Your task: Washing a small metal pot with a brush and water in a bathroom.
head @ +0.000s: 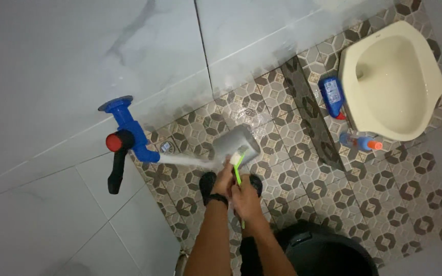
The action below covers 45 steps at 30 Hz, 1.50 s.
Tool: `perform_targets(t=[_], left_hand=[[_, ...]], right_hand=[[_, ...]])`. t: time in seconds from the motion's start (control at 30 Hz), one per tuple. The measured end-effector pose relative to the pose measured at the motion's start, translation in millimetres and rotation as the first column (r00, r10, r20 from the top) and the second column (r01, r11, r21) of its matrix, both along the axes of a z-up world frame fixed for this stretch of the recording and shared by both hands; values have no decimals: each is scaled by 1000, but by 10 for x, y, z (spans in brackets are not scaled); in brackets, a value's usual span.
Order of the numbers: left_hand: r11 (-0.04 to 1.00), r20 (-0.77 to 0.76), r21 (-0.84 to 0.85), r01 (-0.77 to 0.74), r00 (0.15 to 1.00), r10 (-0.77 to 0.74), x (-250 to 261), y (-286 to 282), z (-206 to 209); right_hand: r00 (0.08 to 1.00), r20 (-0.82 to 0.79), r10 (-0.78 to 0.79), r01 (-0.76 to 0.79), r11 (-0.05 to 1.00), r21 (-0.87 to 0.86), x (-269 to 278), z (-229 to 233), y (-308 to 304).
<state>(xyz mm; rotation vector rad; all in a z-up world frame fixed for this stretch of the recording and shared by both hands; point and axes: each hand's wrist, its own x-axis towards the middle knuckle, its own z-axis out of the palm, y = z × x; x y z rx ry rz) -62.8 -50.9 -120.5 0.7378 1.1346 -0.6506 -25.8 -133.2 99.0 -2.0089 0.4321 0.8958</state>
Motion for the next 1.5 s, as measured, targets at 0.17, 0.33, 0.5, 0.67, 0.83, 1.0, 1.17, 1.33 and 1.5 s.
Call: perform_targets(t=[0.17,0.33,0.5,0.67,0.83,1.0,1.17,1.33,1.5], left_hand=[[961,0,-43,-272,962,272,135,177,419],[870,119,-58,-489,862,493,-152,305,-392],[849,22,-113,-516,853,521,704,461,1190],[680,136,-239,-693,670,730,526,567,101],[747,209,-108,-656,719,663,425,529,-26],[801,96,-13,-598,797,597,399,620,827],[611,160,-67,-789,596,787,143,629,867],[549,184,22,-836,543,819,199,739,1486],[471,449,-208,-857,344,824,-209,725,491]], right_hand=[[988,157,10,-21,997,73,-69,-52,116],[981,-120,-151,162,982,96,9,195,302],[903,201,-380,314,902,296,111,23,463],[860,-116,-498,511,828,231,451,-144,498],[856,-51,-514,505,814,287,364,-360,522],[827,-125,-549,558,770,310,135,-772,548],[844,-127,-521,536,807,249,197,-846,552],[916,66,-396,376,904,204,215,-1233,541],[874,-241,-422,484,804,346,357,-730,568]])
